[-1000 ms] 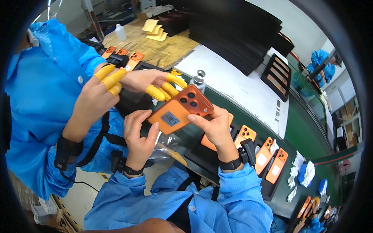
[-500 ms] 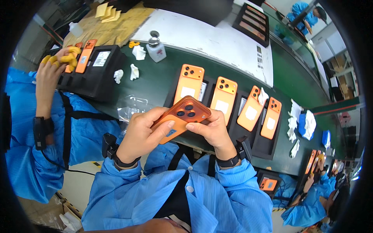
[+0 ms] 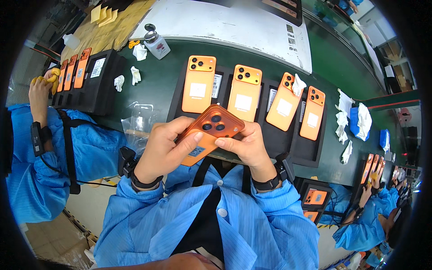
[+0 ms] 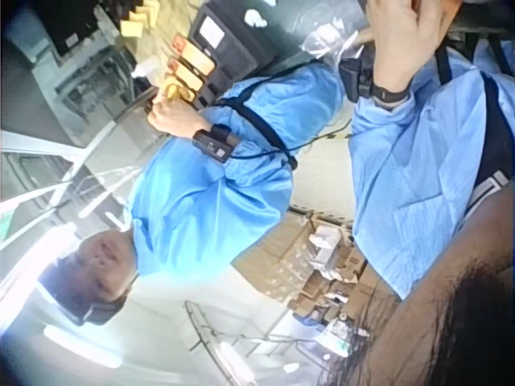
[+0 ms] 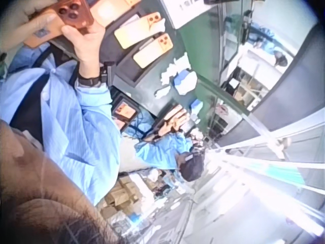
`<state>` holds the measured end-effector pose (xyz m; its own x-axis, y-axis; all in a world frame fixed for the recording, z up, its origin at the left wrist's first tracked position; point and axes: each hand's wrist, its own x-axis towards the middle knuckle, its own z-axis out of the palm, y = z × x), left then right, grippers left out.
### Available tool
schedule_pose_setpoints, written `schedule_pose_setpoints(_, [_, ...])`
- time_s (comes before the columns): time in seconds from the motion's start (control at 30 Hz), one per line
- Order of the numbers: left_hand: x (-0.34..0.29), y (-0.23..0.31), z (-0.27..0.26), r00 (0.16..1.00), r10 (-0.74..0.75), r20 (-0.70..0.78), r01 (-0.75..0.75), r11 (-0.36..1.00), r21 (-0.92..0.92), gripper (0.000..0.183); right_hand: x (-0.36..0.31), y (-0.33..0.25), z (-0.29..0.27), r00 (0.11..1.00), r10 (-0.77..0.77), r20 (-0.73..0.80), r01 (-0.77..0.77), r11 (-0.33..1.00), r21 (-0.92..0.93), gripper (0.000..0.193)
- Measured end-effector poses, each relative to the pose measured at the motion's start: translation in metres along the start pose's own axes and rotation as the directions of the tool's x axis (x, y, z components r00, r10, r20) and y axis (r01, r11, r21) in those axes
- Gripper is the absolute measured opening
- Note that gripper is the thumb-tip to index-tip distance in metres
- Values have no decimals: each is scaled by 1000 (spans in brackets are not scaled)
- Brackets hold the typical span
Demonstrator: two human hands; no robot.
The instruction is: Cleaning and inspecting smartphone back panels and camera modules on an assembly line.
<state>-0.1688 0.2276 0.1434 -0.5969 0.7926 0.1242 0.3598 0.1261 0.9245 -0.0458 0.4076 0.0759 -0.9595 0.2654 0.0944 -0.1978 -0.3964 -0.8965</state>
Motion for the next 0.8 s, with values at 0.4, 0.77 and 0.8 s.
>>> schedule_pose_setpoints(0.4, [1, -36, -11, 978, -201, -60, 151, 873, -464, 26, 6, -4, 0, 999, 34, -42, -36, 998, -57, 30])
schedule_pose_setpoints(0.77, [-8, -141, -217, 718, -163, -676, -139, 919, -369, 30, -69, -39, -117, 779, -149, -609, -126, 914, -385, 17])
schedule_pose_setpoints(0.8, [-7, -142, -224, 720, -160, -675, -140, 919, -367, 30, -71, -48, -120, 749, -178, -638, -150, 892, -426, 17])
